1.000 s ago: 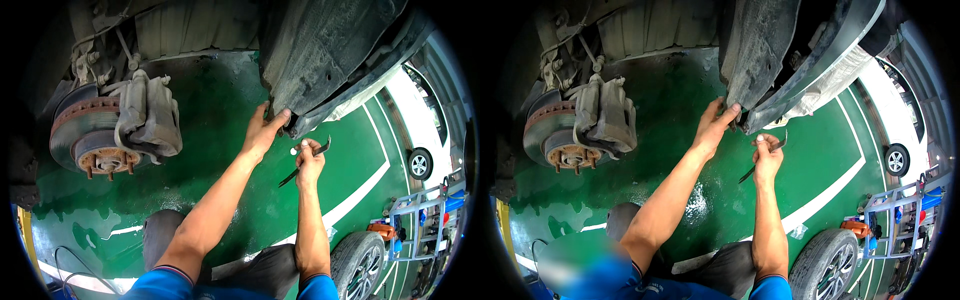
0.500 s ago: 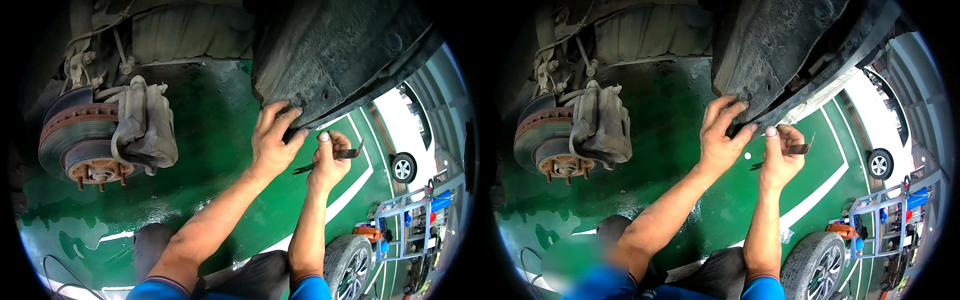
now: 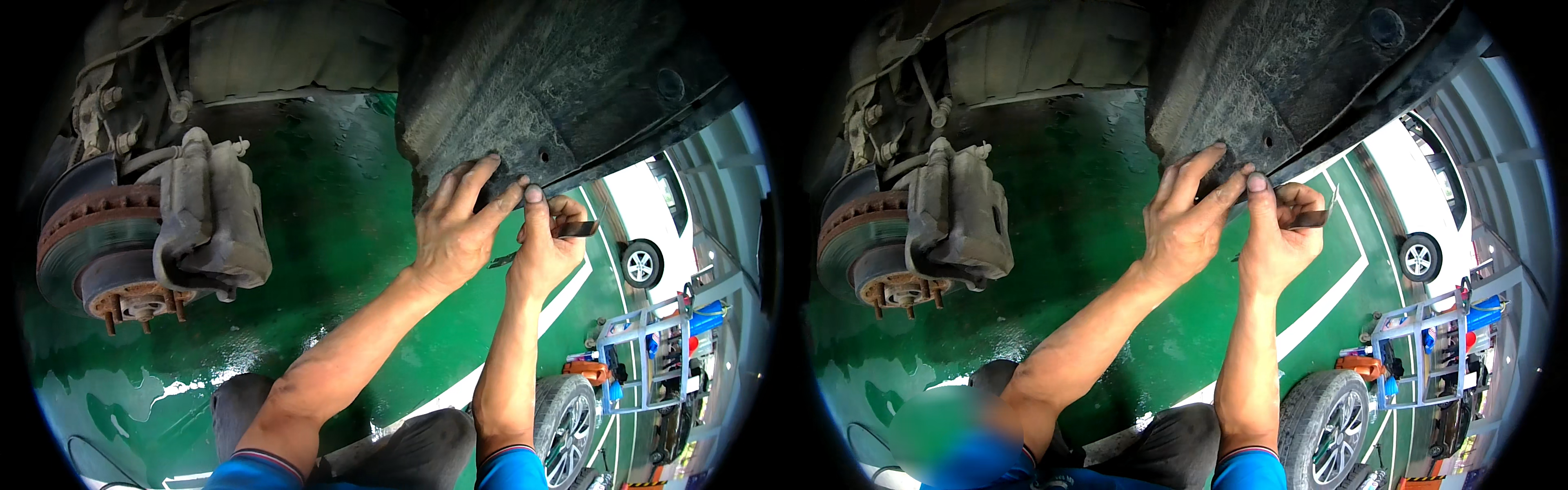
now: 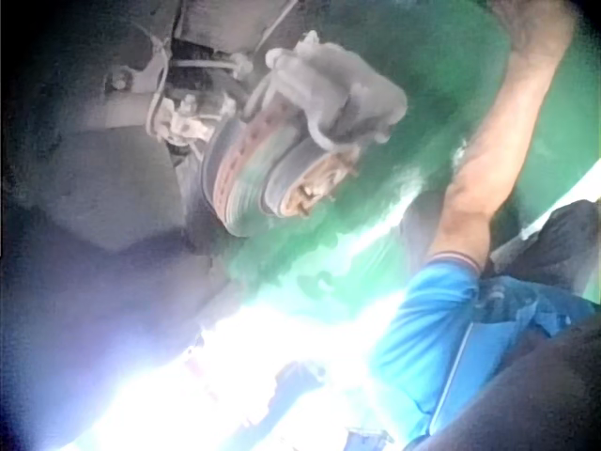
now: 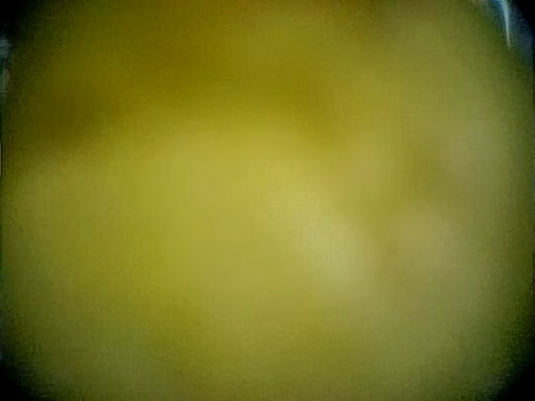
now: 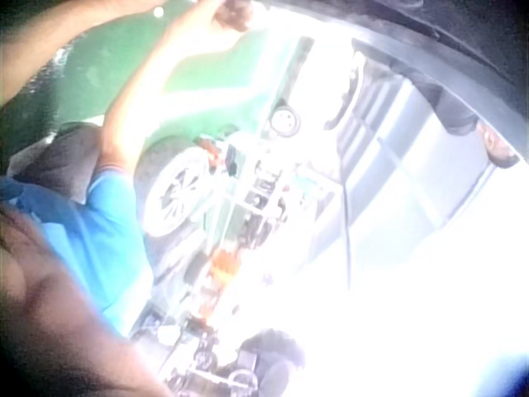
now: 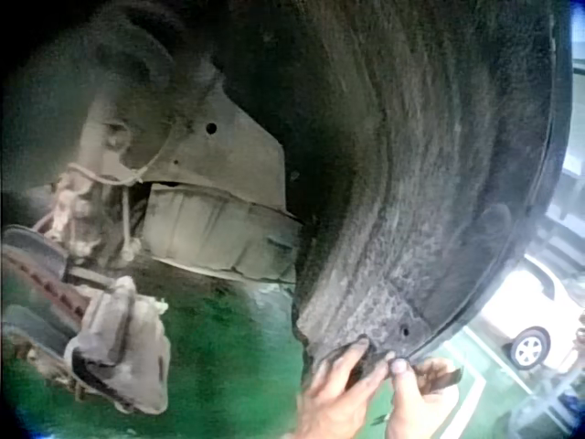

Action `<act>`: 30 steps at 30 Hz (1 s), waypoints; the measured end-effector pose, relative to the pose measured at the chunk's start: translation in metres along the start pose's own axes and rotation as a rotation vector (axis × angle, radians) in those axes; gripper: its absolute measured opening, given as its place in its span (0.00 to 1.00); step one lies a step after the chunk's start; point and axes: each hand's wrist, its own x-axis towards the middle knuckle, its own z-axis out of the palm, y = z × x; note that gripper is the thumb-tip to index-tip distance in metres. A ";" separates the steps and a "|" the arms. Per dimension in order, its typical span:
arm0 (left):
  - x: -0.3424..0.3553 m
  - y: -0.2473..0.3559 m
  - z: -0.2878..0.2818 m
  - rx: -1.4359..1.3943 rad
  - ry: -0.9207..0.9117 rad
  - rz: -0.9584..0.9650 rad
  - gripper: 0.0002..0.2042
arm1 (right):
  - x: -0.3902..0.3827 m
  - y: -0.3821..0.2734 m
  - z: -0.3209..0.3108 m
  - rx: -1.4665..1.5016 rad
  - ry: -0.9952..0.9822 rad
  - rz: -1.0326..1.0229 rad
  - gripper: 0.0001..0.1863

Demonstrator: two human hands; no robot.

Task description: The person works on the front wheel well of a white car, using a screwdriver to remove fasteners from the plastic liner. The person then pulls the liner away from the wheel arch to expose the brake assembly and suspension components.

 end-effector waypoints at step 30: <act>0.034 -0.040 -0.024 -0.137 -0.493 0.065 0.28 | -0.050 0.022 -0.030 -0.056 -0.318 0.307 0.10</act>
